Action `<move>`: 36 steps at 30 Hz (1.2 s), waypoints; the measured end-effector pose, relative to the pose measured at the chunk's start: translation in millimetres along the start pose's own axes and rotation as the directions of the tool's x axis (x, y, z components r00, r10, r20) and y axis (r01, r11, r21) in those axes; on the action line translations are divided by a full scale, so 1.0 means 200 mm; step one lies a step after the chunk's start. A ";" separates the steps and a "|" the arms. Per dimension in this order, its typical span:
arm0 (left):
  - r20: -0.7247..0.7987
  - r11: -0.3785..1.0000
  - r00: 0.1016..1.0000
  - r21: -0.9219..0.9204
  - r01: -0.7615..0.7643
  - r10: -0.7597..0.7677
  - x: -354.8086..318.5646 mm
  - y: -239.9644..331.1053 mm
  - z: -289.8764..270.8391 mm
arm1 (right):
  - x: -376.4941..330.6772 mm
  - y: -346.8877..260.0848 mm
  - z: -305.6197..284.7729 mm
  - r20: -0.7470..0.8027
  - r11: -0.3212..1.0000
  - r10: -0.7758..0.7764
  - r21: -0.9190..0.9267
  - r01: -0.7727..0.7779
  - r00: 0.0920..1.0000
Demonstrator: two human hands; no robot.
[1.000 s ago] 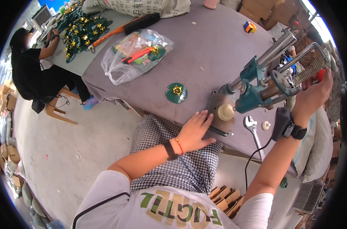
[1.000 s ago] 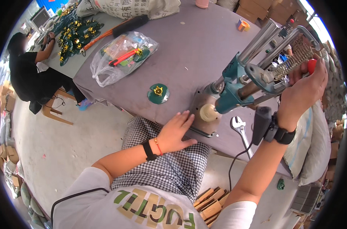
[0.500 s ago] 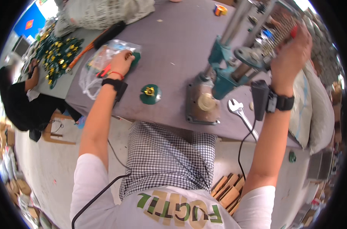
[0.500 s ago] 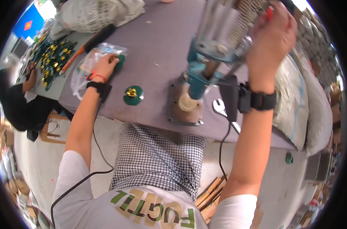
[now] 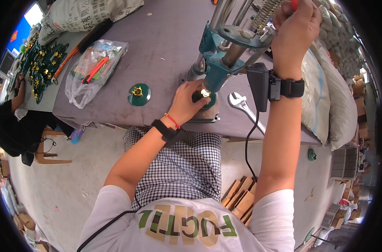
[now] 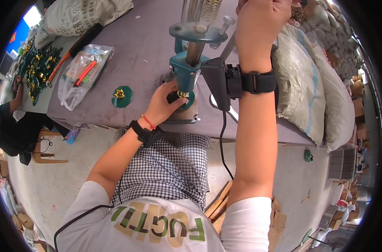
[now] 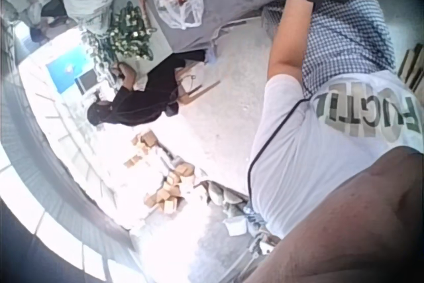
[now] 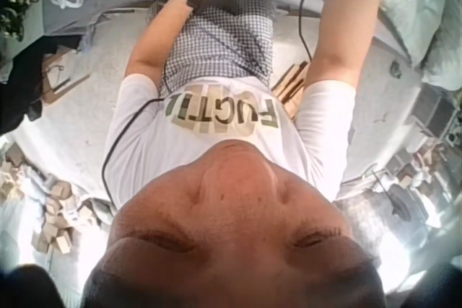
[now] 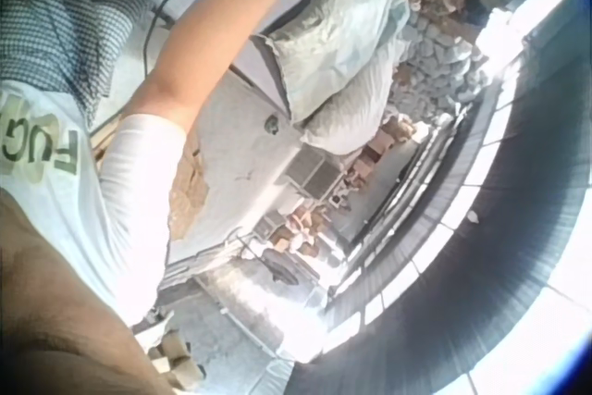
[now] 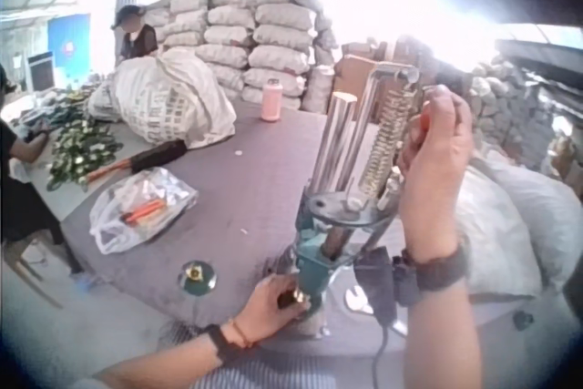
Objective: Using a manual press and an adjustable wrench to assemble gold inserts into green plastic bases in a workshop setting.
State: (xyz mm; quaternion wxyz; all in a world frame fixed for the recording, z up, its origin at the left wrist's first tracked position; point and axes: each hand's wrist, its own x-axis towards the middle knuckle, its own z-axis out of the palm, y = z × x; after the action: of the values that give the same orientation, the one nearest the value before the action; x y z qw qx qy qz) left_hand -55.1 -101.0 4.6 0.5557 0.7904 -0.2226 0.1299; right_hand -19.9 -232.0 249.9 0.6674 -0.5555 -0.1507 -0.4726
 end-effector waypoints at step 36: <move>0.045 0.994 0.996 -0.088 -0.071 0.075 -0.02 -0.09 -0.02 | -1.27 -0.05 -0.94 0.420 0.747 0.360 -0.665 0.012 0.833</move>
State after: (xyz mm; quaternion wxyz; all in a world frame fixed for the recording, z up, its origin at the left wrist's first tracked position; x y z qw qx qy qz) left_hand -50.7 -91.4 -10.3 0.5784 0.7600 -0.2702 0.1214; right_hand -217.0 -279.6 8.6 0.4115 -0.8683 -0.1003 -0.2582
